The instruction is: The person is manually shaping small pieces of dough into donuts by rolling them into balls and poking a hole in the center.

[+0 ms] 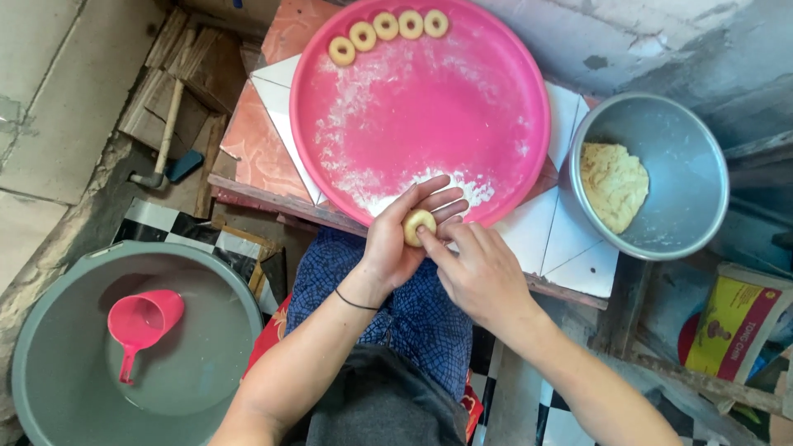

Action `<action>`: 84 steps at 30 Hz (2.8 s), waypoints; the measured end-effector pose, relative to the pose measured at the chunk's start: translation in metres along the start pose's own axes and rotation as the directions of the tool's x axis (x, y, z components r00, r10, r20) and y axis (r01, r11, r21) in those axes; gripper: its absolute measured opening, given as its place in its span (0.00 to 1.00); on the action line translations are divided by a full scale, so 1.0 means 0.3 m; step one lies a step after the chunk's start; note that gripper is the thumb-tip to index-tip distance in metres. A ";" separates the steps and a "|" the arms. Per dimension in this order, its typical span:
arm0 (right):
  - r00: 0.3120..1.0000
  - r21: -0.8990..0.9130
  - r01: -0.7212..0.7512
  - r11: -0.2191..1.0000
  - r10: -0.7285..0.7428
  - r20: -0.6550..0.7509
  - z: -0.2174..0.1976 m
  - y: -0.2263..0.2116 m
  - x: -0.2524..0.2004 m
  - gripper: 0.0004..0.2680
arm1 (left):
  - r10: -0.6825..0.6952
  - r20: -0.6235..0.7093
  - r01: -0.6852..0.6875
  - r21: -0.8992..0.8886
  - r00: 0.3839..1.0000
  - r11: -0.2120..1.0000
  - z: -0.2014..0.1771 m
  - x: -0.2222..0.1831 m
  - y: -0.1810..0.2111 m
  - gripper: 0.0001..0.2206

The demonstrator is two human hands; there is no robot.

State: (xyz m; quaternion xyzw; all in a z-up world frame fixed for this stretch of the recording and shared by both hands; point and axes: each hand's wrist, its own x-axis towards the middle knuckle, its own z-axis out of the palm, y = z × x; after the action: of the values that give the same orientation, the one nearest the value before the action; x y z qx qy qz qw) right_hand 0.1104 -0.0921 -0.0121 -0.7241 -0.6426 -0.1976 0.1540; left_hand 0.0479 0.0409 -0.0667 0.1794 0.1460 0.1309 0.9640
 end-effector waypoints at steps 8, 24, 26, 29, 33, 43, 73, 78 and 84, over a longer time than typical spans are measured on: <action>0.984 0.221 -0.175 0.960 0.180 -0.005 0.024 0.021 -0.012 0.18 | 0.003 0.054 0.003 -0.113 0.999 0.994 0.002 0.045 0.010 0.25; 0.998 0.156 -0.044 0.987 0.036 0.057 0.034 0.166 0.112 0.17 | 0.007 0.027 -0.005 -0.096 1.000 0.995 0.054 0.179 0.085 0.27; 0.997 0.079 -0.060 0.995 0.055 0.059 0.060 0.158 0.102 0.17 | -0.004 0.044 0.010 -0.132 0.999 0.991 0.058 0.194 0.092 0.27; 0.996 -0.057 0.022 0.998 -0.017 0.089 0.059 0.170 0.107 0.18 | -0.037 0.037 0.041 -0.099 0.999 0.994 0.068 0.183 0.095 0.27; 0.987 -0.029 0.042 0.999 -0.037 0.153 0.053 0.216 0.117 0.17 | -0.028 0.051 0.029 -0.025 0.998 0.999 0.007 0.225 0.068 0.26; 0.737 0.671 -0.614 0.416 0.607 0.298 0.177 0.196 0.119 0.16 | 0.119 0.225 -0.158 0.164 0.967 0.974 0.056 0.258 0.093 0.28; 0.494 0.813 -0.565 -0.141 0.732 0.470 0.435 0.199 0.032 0.05 | 0.399 0.042 -0.168 0.943 0.916 0.287 0.005 0.273 0.124 0.21; 0.494 0.805 -0.564 -0.184 0.706 0.508 0.399 0.200 0.053 0.07 | 0.344 -0.007 -0.113 0.938 0.939 0.327 0.027 0.277 0.133 0.23; 0.449 0.810 -0.544 -0.221 0.739 0.503 0.392 0.186 0.052 0.09 | 0.329 -0.026 -0.087 0.942 0.944 0.324 -0.003 0.294 0.112 0.23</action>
State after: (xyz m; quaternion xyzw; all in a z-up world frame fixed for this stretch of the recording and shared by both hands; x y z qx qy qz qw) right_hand 0.1776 -0.0296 -0.1057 -0.6745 -0.1249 0.2728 0.6745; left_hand 0.1223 0.0983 -0.0754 0.6960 0.2719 0.1663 0.6434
